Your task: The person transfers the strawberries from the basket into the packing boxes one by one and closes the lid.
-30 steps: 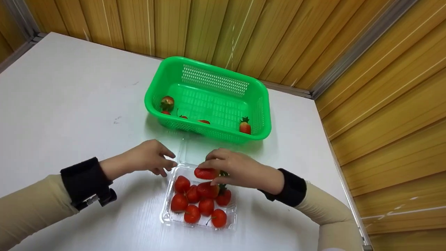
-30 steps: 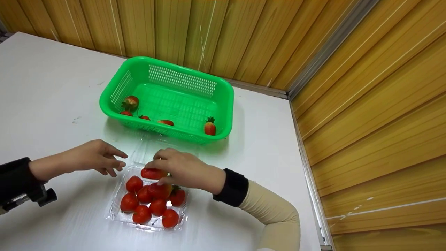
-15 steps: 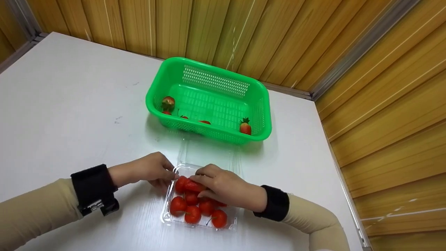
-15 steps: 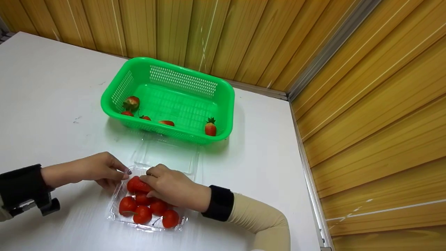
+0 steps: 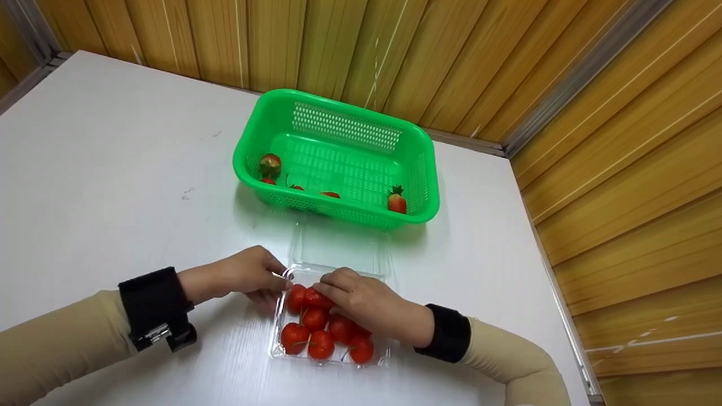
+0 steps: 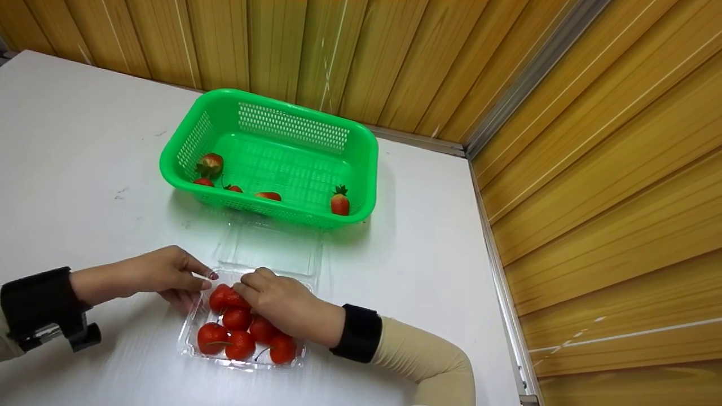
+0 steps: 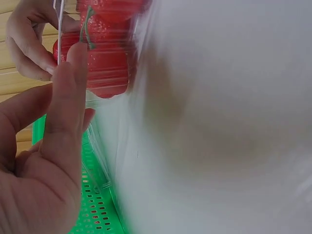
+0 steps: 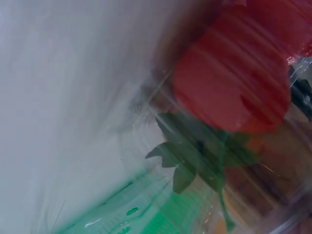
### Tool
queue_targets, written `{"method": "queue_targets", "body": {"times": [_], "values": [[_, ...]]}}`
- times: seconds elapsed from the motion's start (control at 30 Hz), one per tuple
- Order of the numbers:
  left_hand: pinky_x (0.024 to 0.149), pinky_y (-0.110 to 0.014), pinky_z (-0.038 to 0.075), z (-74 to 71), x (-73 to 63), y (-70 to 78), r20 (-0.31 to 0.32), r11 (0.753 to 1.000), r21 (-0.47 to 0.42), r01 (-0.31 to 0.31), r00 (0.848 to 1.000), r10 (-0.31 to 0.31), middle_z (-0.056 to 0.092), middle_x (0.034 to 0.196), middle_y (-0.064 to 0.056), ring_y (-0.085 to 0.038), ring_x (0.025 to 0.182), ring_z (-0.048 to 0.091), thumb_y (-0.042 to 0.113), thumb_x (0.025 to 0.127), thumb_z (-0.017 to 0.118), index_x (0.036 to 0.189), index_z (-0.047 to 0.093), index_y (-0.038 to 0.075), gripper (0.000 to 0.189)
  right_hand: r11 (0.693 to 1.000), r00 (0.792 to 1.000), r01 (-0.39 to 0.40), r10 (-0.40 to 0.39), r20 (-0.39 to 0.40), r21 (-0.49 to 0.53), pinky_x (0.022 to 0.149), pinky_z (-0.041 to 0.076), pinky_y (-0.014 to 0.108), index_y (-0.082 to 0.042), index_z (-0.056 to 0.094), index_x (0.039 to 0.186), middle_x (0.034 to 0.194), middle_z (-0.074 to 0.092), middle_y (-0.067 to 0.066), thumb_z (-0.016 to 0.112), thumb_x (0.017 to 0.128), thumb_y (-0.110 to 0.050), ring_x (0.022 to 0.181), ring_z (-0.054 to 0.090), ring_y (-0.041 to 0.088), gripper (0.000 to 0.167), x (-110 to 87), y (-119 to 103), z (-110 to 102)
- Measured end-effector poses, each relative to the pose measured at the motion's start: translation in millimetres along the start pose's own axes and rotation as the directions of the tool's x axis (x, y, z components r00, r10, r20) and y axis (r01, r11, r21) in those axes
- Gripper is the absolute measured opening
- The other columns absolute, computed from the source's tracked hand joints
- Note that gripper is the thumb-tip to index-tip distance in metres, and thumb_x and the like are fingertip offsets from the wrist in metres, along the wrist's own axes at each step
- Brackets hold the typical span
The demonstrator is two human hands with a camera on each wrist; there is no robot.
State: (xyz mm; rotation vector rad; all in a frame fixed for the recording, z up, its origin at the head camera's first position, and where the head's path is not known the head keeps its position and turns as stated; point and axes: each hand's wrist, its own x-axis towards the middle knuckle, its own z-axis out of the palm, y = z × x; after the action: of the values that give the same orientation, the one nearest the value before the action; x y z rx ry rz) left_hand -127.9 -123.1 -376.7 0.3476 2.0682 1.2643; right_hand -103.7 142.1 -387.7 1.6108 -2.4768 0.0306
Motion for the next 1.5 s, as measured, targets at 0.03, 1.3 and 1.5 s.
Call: {"method": "queue_targets", "body": {"times": [0.03,1.3,1.5], "values": [[0.06,-0.021,0.061,0.3,-0.1,-0.2,-0.004,1.0,0.0,-0.001,1.0,0.001,0.069,0.067,0.003,-0.002,0.055,0.064,0.012,0.095,0.068,0.111,0.075,-0.005,0.024,1.0,1.0,-0.004,0.004,0.003,-0.004,0.097,0.057,0.02,-0.006,0.068,0.128,0.119,0.067,0.004,0.078,0.091,-0.021,0.112,0.064,0.016,0.042,-0.3,0,0],[0.085,-0.038,0.064,-149.6,37.7,83.5,-0.428,0.917,0.4,0.02,0.888,0.167,0.066,0.127,-0.035,-0.009,0.072,0.069,0.019,0.101,0.057,0.137,0.056,-0.013,0.048,0.725,0.688,-0.684,0.601,0.407,0.085,0.112,0.05,0.051,0.009,0.061,0.134,0.138,0.064,0.027,0.074,0.092,-0.006,0.132,0.058,0.042,0.047,30.0,193,-101],[0.096,-0.044,0.061,-158.4,55.2,78.4,-0.509,0.93,0.363,0.053,0.847,0.151,0.065,0.13,-0.035,-0.04,0.11,0.07,0.018,0.101,0.056,0.14,0.054,-0.012,0.049,0.653,0.561,-0.755,0.597,0.574,0.06,0.112,0.049,0.052,0.004,0.063,0.136,0.139,0.064,0.024,0.072,0.093,-0.008,0.133,0.058,0.039,0.045,27.1,213,-79]]}}
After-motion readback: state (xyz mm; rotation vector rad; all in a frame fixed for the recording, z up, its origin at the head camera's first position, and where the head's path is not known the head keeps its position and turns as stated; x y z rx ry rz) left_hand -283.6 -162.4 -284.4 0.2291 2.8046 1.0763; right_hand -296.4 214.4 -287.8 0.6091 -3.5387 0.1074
